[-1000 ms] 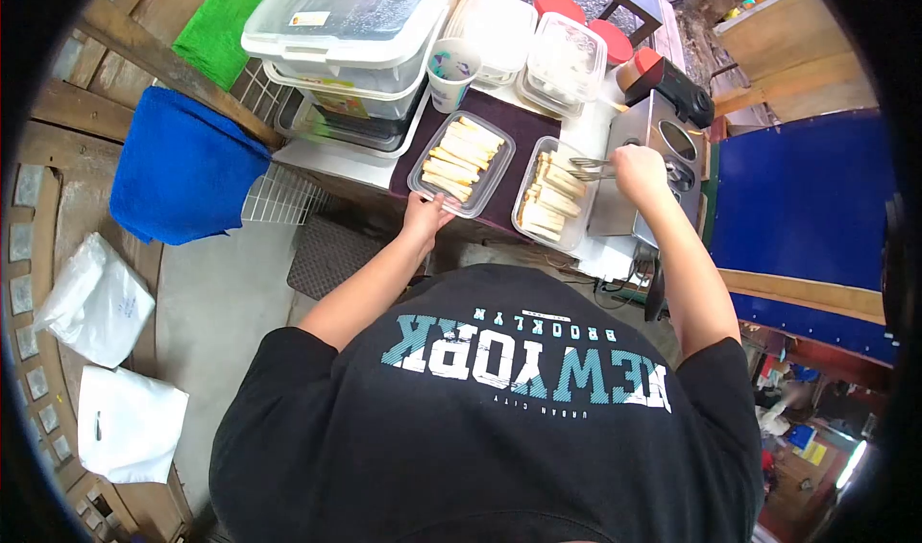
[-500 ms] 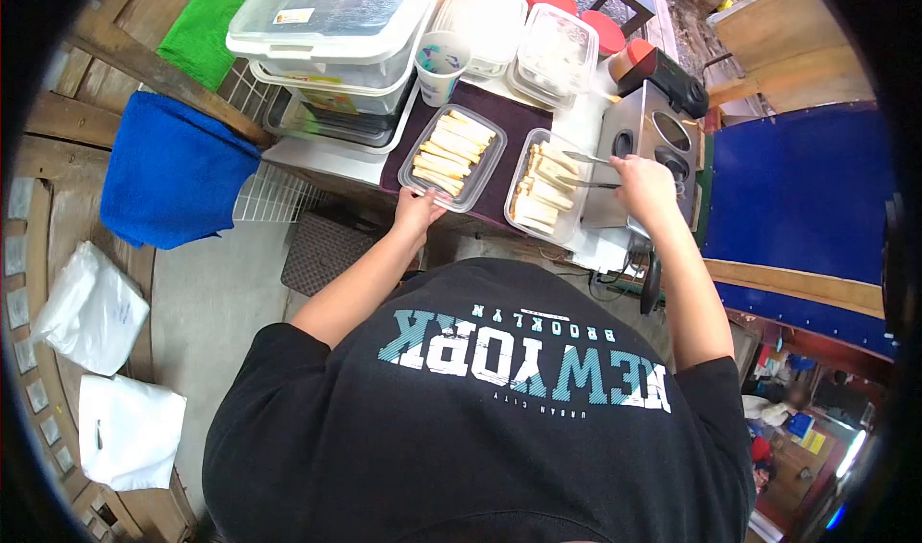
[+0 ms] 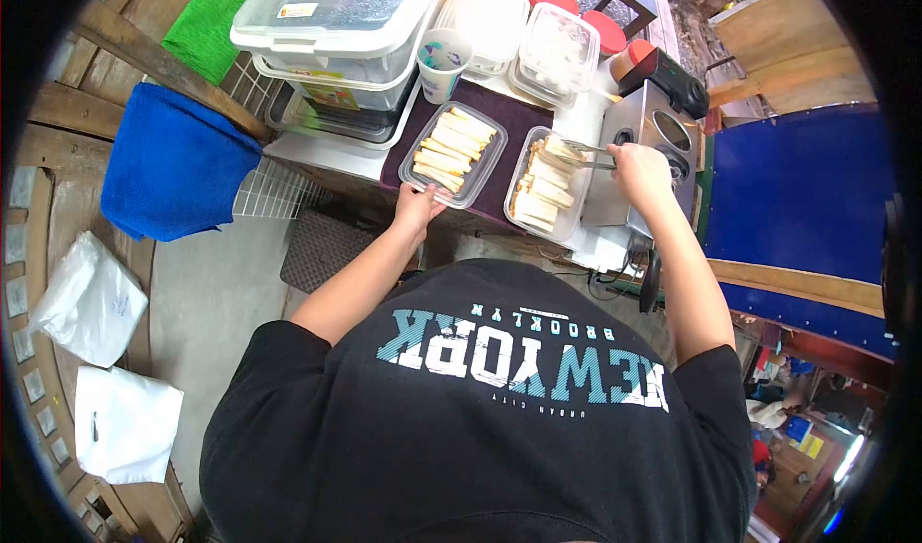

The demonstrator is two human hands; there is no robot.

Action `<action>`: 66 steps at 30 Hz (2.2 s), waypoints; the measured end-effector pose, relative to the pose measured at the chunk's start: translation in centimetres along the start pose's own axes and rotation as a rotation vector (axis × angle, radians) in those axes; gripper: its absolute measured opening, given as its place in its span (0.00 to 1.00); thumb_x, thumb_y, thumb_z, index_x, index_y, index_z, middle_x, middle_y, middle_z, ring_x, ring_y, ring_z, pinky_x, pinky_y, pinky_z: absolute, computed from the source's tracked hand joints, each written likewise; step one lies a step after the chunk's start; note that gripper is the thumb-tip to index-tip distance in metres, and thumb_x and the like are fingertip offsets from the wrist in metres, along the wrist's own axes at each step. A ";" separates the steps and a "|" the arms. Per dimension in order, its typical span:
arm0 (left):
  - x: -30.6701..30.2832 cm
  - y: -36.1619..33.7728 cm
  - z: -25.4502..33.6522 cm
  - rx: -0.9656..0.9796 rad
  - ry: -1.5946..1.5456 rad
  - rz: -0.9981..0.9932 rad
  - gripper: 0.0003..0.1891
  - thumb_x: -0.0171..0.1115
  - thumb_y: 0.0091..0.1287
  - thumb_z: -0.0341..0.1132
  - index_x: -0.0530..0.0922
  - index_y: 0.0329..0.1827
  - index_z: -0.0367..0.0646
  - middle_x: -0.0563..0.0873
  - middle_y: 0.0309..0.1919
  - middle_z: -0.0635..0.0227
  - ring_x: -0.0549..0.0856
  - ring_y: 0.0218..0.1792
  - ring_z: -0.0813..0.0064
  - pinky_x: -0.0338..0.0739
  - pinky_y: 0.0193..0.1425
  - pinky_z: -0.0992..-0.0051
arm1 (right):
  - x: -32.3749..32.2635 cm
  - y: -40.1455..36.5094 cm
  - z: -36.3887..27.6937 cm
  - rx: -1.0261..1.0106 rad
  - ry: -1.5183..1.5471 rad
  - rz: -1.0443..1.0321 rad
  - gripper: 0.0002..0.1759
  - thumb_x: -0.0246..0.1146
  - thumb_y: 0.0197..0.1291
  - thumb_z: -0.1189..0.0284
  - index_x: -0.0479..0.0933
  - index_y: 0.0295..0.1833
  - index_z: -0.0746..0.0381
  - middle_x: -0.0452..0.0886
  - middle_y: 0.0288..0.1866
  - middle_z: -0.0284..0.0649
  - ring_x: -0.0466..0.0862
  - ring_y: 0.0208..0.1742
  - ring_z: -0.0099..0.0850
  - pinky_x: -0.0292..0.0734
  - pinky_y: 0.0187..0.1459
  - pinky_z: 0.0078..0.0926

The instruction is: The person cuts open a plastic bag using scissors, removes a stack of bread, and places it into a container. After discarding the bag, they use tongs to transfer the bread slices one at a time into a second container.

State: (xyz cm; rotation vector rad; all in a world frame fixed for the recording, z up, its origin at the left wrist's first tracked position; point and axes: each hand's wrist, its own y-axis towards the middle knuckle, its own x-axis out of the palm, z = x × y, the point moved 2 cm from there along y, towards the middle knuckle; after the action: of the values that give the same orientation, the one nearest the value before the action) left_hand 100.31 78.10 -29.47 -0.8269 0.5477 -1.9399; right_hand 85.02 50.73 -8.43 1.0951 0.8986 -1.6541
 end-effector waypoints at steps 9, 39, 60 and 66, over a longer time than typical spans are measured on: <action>-0.1 0.4 0.0 0.005 0.034 -0.003 0.09 0.48 0.72 0.29 0.63 0.52 0.38 0.80 0.45 0.56 0.84 0.43 0.66 0.81 0.45 0.70 | 2.2 0.7 0.0 0.039 0.017 -0.111 0.14 0.63 0.49 0.72 0.80 0.45 0.57 0.82 0.33 0.42 0.84 0.37 0.38 0.78 0.38 0.37; -0.1 0.5 -0.3 -0.008 0.032 0.017 0.11 0.49 0.72 0.30 0.62 0.52 0.37 0.78 0.47 0.55 0.83 0.45 0.67 0.80 0.48 0.70 | 0.3 -2.7 -2.3 -0.078 0.088 -0.174 0.06 0.58 0.47 0.76 0.80 0.30 0.61 0.82 0.30 0.43 0.84 0.34 0.41 0.79 0.36 0.36; -0.7 1.7 -1.2 -0.002 0.031 0.011 0.12 0.50 0.71 0.29 0.62 0.54 0.38 0.77 0.48 0.56 0.83 0.44 0.68 0.81 0.47 0.71 | -2.5 -3.2 -6.9 -0.124 0.163 -0.181 0.09 0.63 0.49 0.72 0.81 0.38 0.59 0.82 0.29 0.42 0.84 0.33 0.38 0.78 0.35 0.36; -0.5 1.0 -0.7 -0.010 0.036 0.026 0.12 0.50 0.71 0.29 0.63 0.54 0.37 0.78 0.48 0.55 0.83 0.44 0.69 0.82 0.46 0.72 | -2.7 -2.5 -5.1 0.000 0.141 -0.025 0.09 0.63 0.50 0.71 0.80 0.38 0.59 0.81 0.29 0.42 0.83 0.33 0.37 0.78 0.35 0.35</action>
State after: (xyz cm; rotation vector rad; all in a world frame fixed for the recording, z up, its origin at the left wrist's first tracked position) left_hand 100.57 78.07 -30.77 -0.7888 0.5877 -1.9331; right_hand 84.48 56.94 -7.42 1.2170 1.0062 -1.6122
